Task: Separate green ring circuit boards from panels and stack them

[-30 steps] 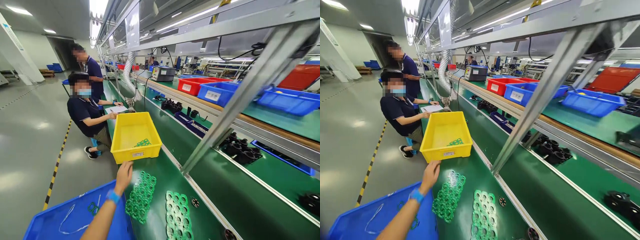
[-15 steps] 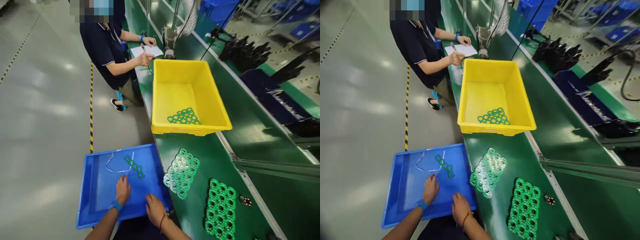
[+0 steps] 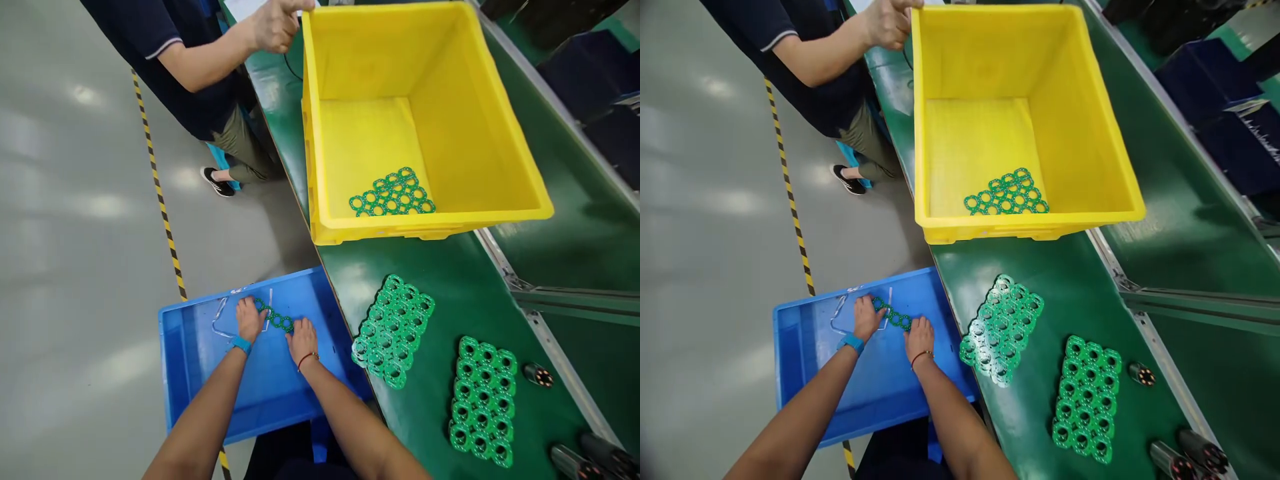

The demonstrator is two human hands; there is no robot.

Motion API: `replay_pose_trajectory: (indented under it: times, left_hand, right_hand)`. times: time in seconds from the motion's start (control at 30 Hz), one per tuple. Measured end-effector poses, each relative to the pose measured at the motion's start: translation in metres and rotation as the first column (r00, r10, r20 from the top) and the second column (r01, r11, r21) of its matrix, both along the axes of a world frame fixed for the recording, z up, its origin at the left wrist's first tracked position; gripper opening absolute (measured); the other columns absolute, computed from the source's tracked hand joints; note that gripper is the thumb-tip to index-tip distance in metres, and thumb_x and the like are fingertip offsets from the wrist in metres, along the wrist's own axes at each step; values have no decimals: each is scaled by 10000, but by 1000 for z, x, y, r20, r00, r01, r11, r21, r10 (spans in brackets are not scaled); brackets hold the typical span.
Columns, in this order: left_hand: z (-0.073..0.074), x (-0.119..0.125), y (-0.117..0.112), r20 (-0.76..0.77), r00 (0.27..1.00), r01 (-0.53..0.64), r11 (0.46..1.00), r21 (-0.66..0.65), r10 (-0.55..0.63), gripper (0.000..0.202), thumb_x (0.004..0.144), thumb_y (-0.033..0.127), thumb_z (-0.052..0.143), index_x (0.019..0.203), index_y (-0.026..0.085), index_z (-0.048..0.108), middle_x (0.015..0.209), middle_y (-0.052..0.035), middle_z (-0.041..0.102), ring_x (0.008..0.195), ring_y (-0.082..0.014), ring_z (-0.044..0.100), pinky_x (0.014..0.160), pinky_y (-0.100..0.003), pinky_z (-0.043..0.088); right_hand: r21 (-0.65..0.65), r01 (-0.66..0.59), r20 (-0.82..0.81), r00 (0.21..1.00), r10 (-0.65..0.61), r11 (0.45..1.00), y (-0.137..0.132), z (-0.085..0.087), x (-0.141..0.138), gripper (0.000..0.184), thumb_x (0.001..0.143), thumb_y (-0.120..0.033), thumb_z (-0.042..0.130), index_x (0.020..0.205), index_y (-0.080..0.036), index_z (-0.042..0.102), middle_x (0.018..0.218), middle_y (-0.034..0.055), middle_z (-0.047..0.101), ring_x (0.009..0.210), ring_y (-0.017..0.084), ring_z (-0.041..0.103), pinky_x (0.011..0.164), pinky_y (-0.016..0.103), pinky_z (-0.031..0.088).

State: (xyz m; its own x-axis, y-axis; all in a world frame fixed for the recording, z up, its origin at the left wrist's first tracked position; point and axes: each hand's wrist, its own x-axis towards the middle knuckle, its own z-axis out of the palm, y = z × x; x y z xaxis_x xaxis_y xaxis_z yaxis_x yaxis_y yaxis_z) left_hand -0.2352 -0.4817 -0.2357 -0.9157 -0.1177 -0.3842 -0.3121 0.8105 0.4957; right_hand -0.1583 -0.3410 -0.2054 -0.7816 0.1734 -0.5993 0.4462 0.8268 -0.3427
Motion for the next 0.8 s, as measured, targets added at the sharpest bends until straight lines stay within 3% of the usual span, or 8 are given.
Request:
replay_pose_trajectory:
  times: [0.1,0.2,0.33,0.43,0.53,0.67,0.8]
  left_hand:
    - [4,0,1,18,999,-42,996,74,41,376,711,162,660,1025,79,471,1096,-165,463,1150,-333,417,991,-512,331]
    - [10,-3,-1,53,998,-56,973,222,45,375,693,147,650,1018,112,466,1029,-120,519,1055,-275,501,947,-454,386]
    - [22,-14,-7,135,988,-134,881,455,80,273,697,208,600,944,151,498,799,-30,567,767,-173,568,766,-332,462]
    - [38,-21,-11,204,963,-263,765,587,175,381,664,388,622,940,147,520,768,-37,594,728,-163,569,678,-287,458]
    - [58,-19,-10,290,928,-372,636,677,234,572,570,512,677,975,133,537,818,-65,626,712,-152,566,627,-263,442]
    - [92,-8,8,379,907,-418,508,753,185,608,521,490,746,974,130,560,807,-57,629,687,-127,556,618,-245,441]
    - [137,1,50,438,898,-415,419,808,45,564,542,449,777,969,140,576,811,-49,643,651,-112,555,603,-244,445]
  right_hand:
    - [-47,57,-10,998,-58,997,-1,-1,1,208,836,-157,559,1026,-74,569,1125,153,522,1109,272,446,974,401,339]
    - [-153,141,-7,990,-144,978,-3,-2,2,169,832,-111,538,998,-89,563,1094,117,539,1109,244,452,991,420,319]
    - [-370,313,77,949,-307,875,-3,-5,9,146,827,-109,536,973,-115,546,912,43,566,919,176,534,895,384,400]
    - [-531,467,208,881,-426,707,2,2,19,151,830,-214,564,942,-125,517,776,4,530,696,118,523,690,285,449]
    - [-662,564,339,813,-474,494,12,25,34,281,773,-380,612,846,-148,472,677,-24,484,588,93,495,549,225,403]
    - [-765,598,436,754,-492,239,30,75,57,519,598,-573,682,780,-182,392,673,-23,511,673,139,586,572,239,425]
    - [-820,567,430,705,-563,83,49,127,76,574,617,-631,670,859,-195,385,779,11,601,766,183,643,632,283,459]
